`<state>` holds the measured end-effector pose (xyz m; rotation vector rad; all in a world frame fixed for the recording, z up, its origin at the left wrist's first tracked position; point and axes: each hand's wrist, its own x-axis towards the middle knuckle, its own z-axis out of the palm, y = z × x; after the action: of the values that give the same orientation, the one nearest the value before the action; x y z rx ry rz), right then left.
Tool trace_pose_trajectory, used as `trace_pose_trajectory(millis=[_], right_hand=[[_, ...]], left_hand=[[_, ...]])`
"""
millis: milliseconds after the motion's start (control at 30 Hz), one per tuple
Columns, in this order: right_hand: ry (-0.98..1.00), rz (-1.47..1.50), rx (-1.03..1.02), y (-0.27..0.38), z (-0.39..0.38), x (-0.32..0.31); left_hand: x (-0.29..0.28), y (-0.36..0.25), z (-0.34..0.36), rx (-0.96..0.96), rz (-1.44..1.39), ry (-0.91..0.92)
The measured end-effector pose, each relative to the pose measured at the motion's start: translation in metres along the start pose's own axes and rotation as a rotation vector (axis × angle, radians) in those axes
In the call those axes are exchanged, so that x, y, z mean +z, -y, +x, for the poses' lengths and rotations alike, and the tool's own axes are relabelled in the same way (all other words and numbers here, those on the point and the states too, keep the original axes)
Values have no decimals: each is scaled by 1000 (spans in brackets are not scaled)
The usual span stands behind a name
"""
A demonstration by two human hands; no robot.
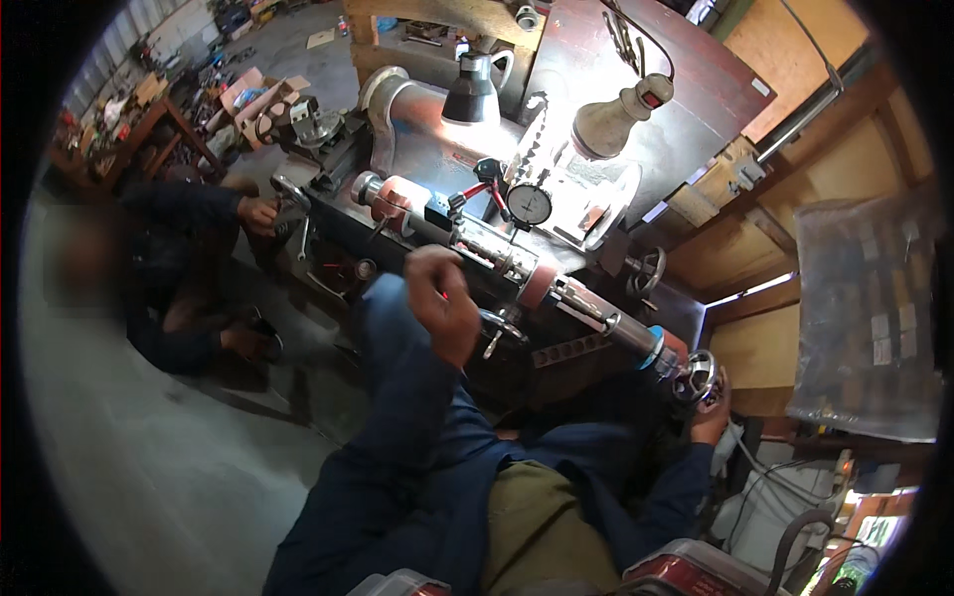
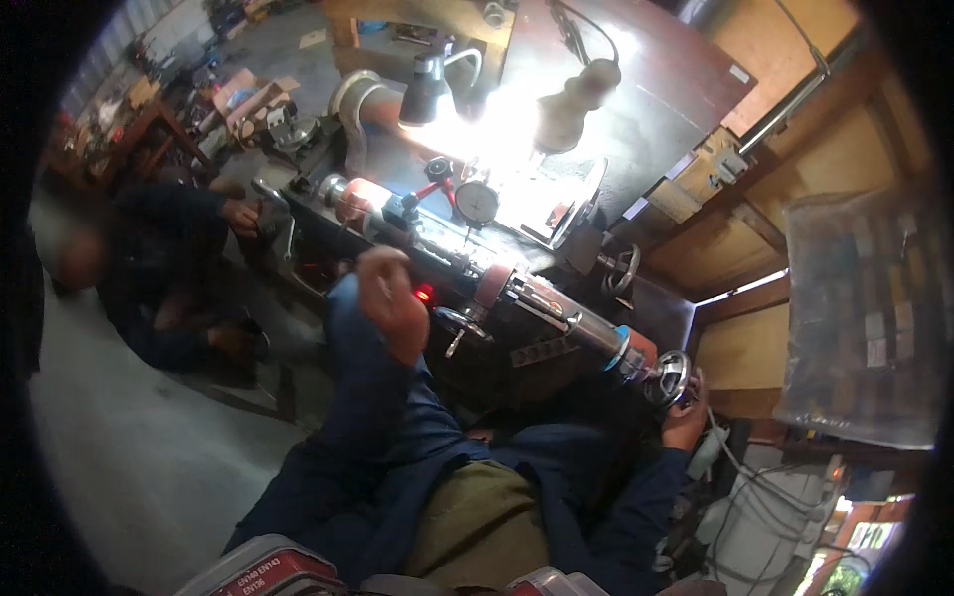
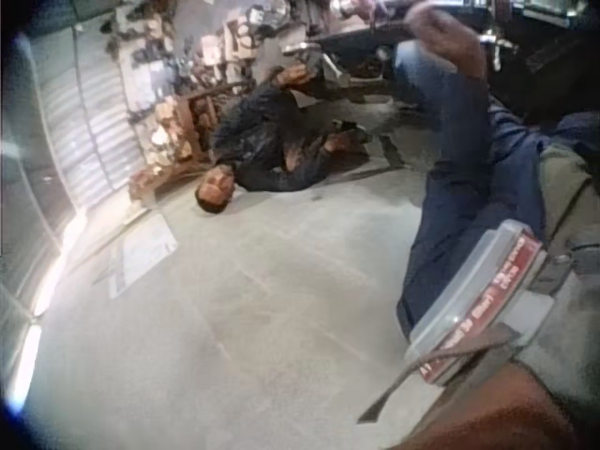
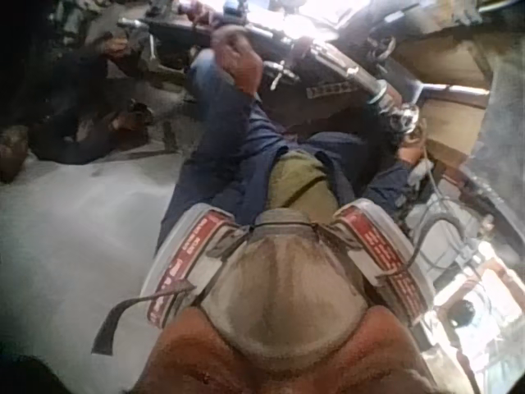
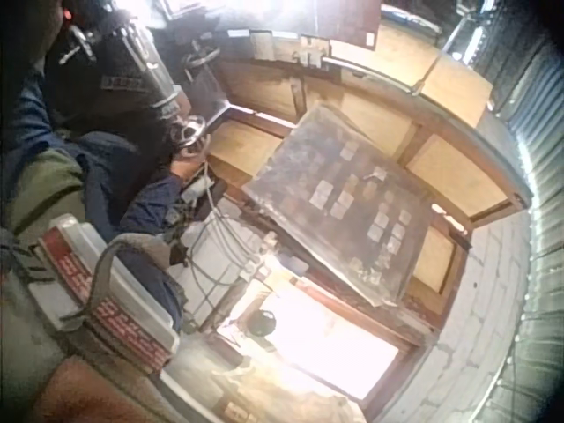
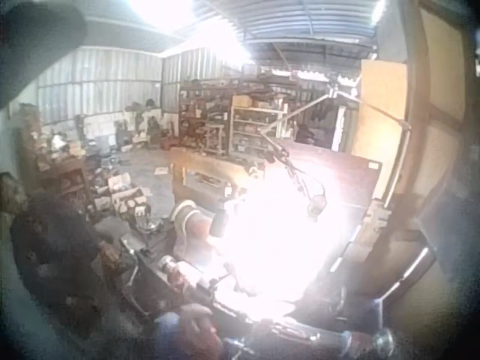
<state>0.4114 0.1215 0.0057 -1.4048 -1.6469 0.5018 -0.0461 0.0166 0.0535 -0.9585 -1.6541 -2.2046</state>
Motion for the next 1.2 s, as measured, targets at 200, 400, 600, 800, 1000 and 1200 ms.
trace_pose_trajectory(millis=[200, 400, 600, 800, 1000, 1200], right_hand=[[182, 33, 130, -38, 25, 9], [399, -261, 51, -65, 4, -21], [406, -78, 86, -16, -11, -43], [269, 12, 36, -6, 4, -49], [105, 218, 157, -9, 17, -34], [93, 92, 85, 0, 41, -18]], left_hand=[[-2, -47, -141, -66, -232, 934], [-3, -18, -199, -48, 37, 2048], [5, -5, -176, -133, 282, 1930], [9, 14, -187, -250, 376, 1897], [7, 12, -192, -147, 344, 1953], [8, 10, -189, -107, 324, 1916]])
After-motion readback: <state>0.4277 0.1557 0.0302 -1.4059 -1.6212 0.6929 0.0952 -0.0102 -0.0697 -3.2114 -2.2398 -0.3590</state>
